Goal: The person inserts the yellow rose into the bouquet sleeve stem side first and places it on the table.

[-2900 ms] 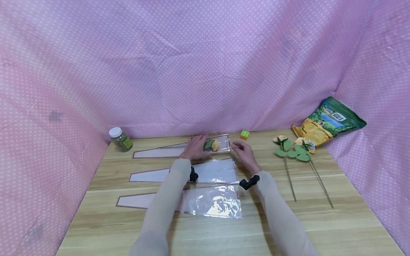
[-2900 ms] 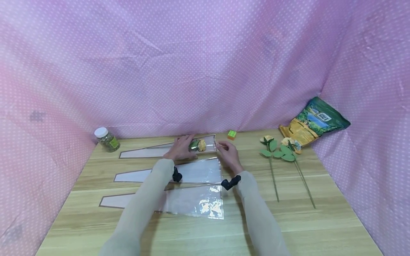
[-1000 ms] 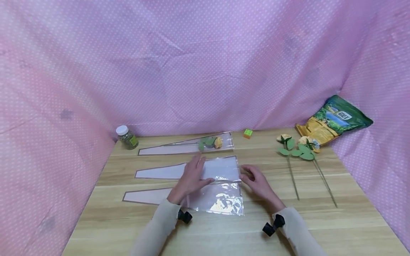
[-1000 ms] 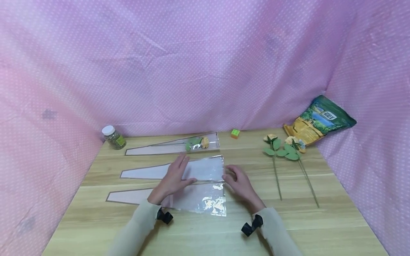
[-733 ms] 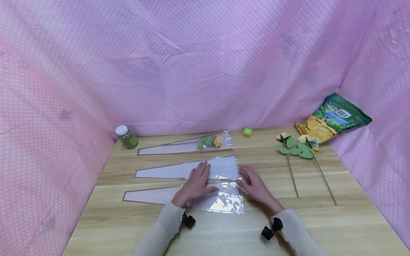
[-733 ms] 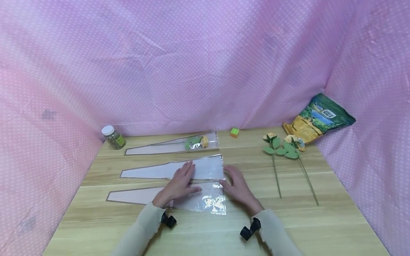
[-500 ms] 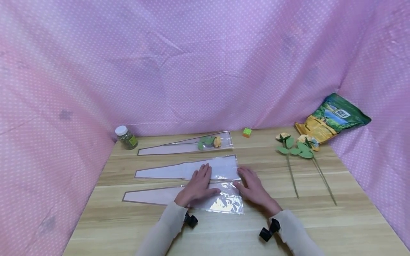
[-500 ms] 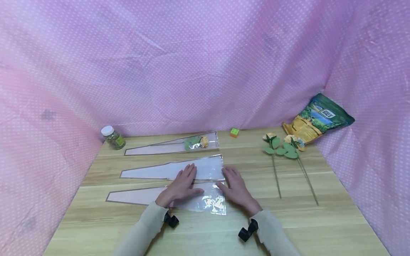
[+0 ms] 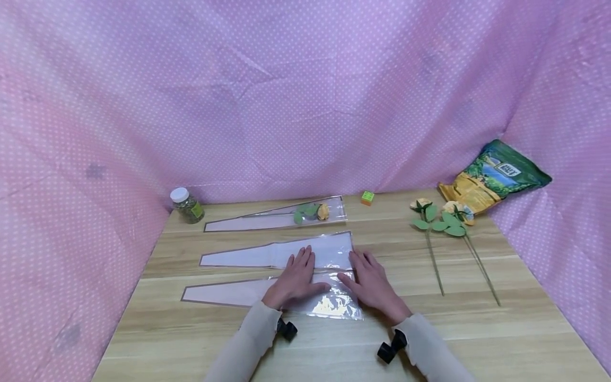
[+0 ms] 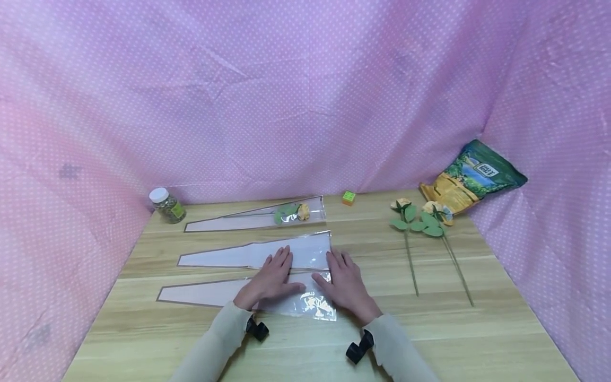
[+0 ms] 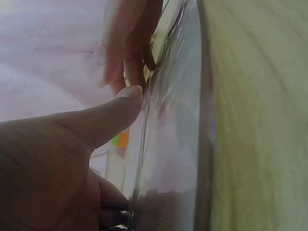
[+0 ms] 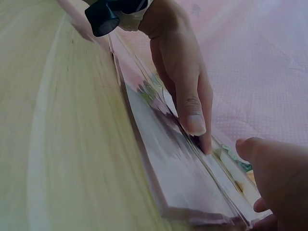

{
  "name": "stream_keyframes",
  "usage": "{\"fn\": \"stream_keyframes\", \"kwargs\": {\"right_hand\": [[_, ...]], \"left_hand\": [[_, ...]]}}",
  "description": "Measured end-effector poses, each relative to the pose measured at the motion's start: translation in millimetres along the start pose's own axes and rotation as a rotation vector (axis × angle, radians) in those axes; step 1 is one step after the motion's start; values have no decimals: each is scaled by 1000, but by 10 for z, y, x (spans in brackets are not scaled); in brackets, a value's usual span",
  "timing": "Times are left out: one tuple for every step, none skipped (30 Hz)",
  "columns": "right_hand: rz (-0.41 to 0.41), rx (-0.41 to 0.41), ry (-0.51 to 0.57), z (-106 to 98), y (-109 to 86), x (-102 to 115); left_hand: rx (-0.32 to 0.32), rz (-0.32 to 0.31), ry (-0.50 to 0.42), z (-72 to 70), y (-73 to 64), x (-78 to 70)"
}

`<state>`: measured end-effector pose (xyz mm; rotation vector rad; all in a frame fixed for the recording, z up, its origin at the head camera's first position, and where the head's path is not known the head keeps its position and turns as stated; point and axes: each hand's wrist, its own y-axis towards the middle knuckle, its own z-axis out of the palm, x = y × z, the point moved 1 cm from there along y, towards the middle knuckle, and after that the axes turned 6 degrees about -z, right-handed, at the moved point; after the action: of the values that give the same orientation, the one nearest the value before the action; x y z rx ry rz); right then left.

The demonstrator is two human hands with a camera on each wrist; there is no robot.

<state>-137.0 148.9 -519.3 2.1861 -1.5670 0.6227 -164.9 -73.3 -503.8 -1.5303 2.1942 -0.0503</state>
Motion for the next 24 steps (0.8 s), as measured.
{"fn": "stream_keyframes", "kwargs": {"right_hand": [[6,6,-14,3,6,13],[13,10,-22,5,13,23],[23,14,-19,4,19,37],[35,18,-13,4,23,48],[44,21,-10,2,30,58],[53,23,-2,2,41,62],[59,24,13,-1,52,66],[66,26,33,-4,63,70],[73,29,56,-7,74,74],[78,32,79,-7,90,79],[79,33,107,-8,107,86],[74,35,139,-8,124,95],[71,38,177,-9,137,107],[68,40,212,-9,149,119],[62,40,249,-12,158,132],[55,43,306,-14,170,145],[53,45,368,-18,181,157],[50,47,427,-22,190,166],[54,46,494,-29,198,175],[57,47,565,-40,208,187],[58,45,642,-51,220,196],[73,43,723,-63,234,204],[92,40,802,-75,245,210],[115,37,884,-88,259,215]], "left_hand": [[1,0,-2,-1,-1,-2],[0,2,-3,-1,-1,-4],[2,0,-3,0,-2,-8],[1,1,-2,3,0,-8],[0,2,-1,6,3,-8],[-1,3,3,8,5,-8],[0,1,5,7,8,-9],[-1,1,9,7,10,-10],[-1,2,13,7,13,-11],[-3,2,18,6,13,-9],[-3,0,20,5,13,-8],[-3,-2,23,5,12,-8],[-3,-4,22,7,12,-7],[-5,-2,23,10,12,-7],[-8,-1,24,15,13,-7],[-7,-1,29,18,12,-6],[-6,-2,28,21,12,-6],[-7,-1,27,24,11,-7],[-8,1,26,25,11,-8],[-9,3,29,26,13,-8],[-7,1,28,24,13,-10],[-5,0,27,22,14,-11],[-7,2,25,18,14,-12],[-6,1,24,15,16,-13]]}}
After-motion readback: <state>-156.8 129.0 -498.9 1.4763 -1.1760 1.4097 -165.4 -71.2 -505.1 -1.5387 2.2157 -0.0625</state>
